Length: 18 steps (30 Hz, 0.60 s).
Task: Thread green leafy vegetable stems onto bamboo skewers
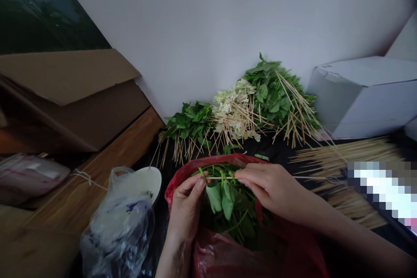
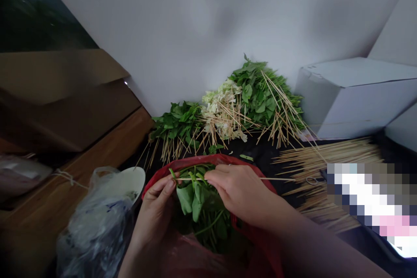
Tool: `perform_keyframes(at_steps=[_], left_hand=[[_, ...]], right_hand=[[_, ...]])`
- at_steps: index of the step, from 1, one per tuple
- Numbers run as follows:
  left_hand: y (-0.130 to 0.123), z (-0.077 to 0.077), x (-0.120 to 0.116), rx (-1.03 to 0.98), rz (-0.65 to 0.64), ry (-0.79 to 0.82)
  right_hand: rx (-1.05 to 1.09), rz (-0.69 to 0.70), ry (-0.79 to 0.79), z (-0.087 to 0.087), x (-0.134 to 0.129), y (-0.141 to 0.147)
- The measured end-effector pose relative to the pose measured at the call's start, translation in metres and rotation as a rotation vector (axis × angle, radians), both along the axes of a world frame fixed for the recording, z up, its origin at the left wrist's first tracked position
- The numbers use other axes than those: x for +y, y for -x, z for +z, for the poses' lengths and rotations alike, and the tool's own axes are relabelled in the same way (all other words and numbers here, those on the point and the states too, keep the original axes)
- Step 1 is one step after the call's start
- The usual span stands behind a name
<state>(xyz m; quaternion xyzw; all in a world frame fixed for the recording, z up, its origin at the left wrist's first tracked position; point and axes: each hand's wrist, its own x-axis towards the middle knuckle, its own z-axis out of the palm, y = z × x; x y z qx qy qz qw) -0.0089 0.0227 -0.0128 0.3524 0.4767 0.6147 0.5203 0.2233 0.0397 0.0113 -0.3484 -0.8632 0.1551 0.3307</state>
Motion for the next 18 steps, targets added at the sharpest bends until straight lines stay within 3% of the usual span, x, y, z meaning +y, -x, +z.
perform_keyframes(at_steps=[18], left_hand=[[0.0025,0.0017,-0.0006,0.035,-0.012,0.061]], right_hand=[[-0.014,0.006,-0.030,0.0035,0.0008,-0.0017]])
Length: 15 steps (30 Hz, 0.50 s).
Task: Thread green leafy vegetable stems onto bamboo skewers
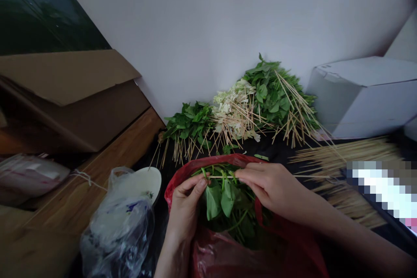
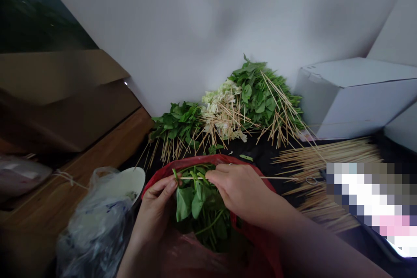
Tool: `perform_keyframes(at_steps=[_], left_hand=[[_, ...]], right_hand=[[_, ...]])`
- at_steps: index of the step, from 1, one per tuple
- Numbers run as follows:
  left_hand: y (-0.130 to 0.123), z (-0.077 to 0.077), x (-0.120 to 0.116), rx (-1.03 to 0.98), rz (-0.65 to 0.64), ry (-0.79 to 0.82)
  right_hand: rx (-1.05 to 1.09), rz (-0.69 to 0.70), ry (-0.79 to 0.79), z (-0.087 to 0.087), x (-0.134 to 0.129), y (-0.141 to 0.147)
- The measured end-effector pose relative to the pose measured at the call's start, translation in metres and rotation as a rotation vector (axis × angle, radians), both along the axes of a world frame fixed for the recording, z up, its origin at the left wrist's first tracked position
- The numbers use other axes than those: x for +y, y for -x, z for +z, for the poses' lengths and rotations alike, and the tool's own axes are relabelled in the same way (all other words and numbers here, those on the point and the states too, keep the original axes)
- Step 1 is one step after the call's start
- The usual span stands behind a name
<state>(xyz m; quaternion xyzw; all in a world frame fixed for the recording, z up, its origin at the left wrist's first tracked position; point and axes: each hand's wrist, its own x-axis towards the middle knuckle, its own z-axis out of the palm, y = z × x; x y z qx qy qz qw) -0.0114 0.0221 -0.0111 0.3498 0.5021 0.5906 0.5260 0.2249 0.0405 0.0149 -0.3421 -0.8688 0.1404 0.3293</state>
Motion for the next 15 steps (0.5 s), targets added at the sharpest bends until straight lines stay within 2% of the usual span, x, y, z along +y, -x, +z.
perform_keyframes(at_steps=[7,15], left_hand=[[-0.0008,0.0033,-0.0008,-0.042,-0.056,0.035],[-0.0010,-0.0033,0.0069,-0.116,-0.057,-0.003]], right_hand=[[-0.005,0.021,0.019,-0.0041,0.0035,0.0011],[-0.009,0.011,0.066,-0.0065,0.0056,0.0034]])
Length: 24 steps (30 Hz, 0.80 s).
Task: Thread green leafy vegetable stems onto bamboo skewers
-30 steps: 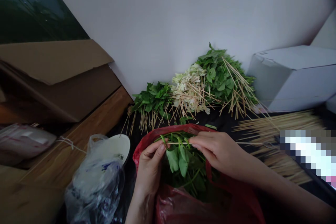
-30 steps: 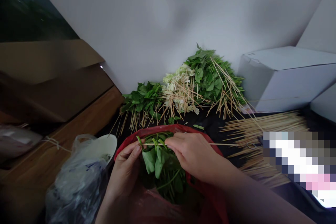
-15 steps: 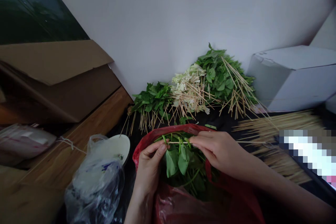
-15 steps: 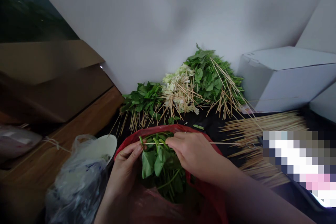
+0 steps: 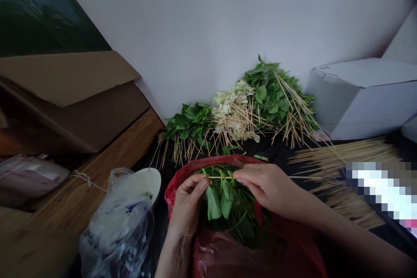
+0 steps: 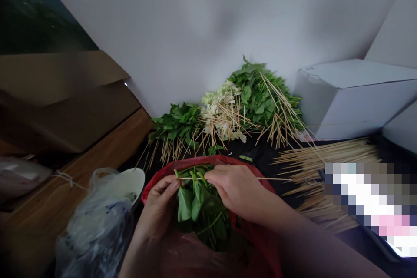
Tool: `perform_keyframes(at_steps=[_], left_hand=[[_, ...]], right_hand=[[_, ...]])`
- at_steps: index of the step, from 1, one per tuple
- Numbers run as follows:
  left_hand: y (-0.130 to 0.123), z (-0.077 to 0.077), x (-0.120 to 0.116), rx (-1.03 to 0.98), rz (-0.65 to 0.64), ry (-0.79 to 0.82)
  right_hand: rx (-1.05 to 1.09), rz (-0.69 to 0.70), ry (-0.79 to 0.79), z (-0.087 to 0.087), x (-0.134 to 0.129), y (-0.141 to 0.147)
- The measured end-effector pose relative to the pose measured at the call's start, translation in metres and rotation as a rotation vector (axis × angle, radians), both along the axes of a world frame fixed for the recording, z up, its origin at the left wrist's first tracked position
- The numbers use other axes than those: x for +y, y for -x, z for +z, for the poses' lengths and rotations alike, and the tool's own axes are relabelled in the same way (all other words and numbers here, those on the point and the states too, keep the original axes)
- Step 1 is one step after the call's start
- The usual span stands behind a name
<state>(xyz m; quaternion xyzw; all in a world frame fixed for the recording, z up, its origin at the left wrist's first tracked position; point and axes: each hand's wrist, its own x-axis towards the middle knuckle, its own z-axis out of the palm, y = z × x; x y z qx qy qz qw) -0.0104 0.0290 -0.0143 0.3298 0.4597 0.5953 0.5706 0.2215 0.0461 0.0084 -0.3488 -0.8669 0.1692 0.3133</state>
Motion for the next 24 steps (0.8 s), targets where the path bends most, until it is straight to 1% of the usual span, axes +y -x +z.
perform_keyframes(at_steps=[4,6,10,13,16,18,20,22,24], left_hand=[[0.001,0.003,0.000,0.048,-0.016,0.032],[0.002,0.004,-0.001,0.072,-0.001,0.027],[-0.001,-0.001,-0.002,0.182,-0.005,-0.001],[-0.005,-0.005,-0.002,0.250,-0.020,-0.041],[-0.008,-0.004,-0.004,0.375,-0.048,-0.139],[-0.004,-0.001,-0.007,0.542,-0.073,-0.200],[0.007,0.002,-0.009,0.686,-0.080,-0.231],[0.023,0.006,-0.006,0.734,-0.044,-0.234],[0.039,0.011,0.003,0.741,0.035,-0.226]], right_hand=[[-0.001,-0.003,-0.003,0.000,0.000,0.000],[0.002,0.000,0.007,-0.001,-0.001,0.002],[0.004,0.007,0.044,-0.005,-0.003,0.010],[0.006,-0.005,0.048,-0.007,-0.004,0.013],[0.070,-0.015,0.003,-0.007,0.003,0.006],[0.151,-0.089,-0.055,-0.005,0.012,-0.005],[0.228,-0.214,-0.124,-0.004,0.022,-0.018],[0.278,-0.312,-0.193,-0.002,0.031,-0.029],[0.297,-0.357,-0.235,-0.002,0.036,-0.037]])
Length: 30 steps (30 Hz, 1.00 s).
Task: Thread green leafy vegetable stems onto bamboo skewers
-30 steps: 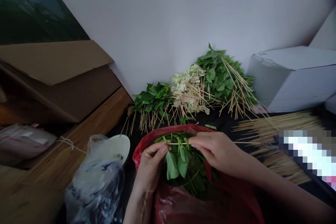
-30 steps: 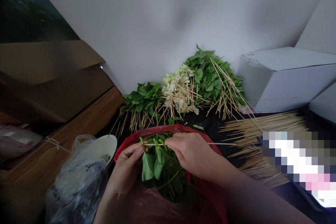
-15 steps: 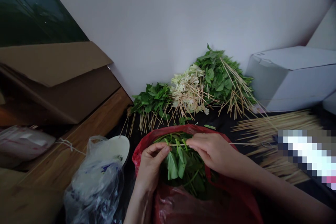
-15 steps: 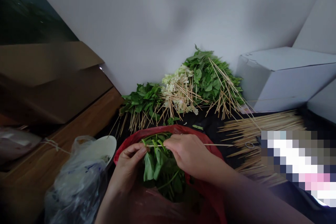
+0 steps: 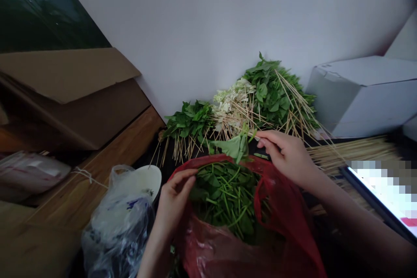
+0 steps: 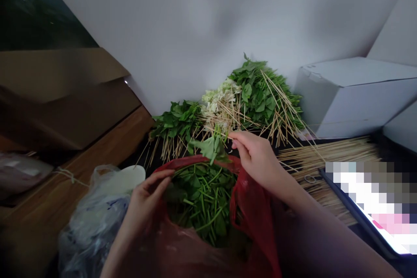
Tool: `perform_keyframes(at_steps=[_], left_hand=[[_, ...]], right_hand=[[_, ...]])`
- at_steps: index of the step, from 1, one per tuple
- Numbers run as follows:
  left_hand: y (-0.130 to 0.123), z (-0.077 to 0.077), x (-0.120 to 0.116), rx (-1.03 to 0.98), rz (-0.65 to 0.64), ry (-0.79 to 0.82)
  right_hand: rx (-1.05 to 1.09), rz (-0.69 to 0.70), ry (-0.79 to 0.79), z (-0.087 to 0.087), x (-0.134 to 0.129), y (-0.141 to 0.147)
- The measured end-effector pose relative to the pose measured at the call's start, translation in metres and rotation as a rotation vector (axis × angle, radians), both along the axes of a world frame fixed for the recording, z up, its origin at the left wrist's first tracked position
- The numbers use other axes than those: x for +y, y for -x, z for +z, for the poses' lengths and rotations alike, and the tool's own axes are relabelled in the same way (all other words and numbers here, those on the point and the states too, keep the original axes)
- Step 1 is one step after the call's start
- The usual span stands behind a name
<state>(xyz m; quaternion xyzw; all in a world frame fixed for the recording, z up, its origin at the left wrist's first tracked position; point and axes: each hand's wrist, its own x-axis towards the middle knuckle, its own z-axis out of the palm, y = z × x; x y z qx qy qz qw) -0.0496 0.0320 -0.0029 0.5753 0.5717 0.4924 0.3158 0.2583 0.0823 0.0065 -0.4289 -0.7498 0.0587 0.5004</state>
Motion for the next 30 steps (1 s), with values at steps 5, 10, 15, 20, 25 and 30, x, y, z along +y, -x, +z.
perform_keyframes(at_steps=[5,10,15,20,25,30], left_hand=[[0.009,0.012,0.031,0.305,-0.157,0.013],[-0.017,0.001,0.052,0.426,-0.180,0.026],[-0.031,-0.016,0.058,0.325,-0.123,0.031],[-0.027,-0.006,0.059,0.018,-0.133,0.072],[-0.024,0.009,0.057,-0.348,-0.180,0.178],[-0.028,0.010,0.052,-0.630,-0.239,0.290]], right_hand=[[-0.013,-0.021,-0.039,0.000,0.002,-0.003],[-0.024,-0.011,-0.050,-0.001,0.001,-0.001],[-0.047,0.006,-0.065,-0.002,0.001,-0.002],[-0.047,0.002,-0.050,0.001,-0.001,-0.003],[-0.107,0.071,-0.002,0.006,-0.004,-0.001],[-0.296,0.104,-0.034,0.008,-0.007,0.004]])
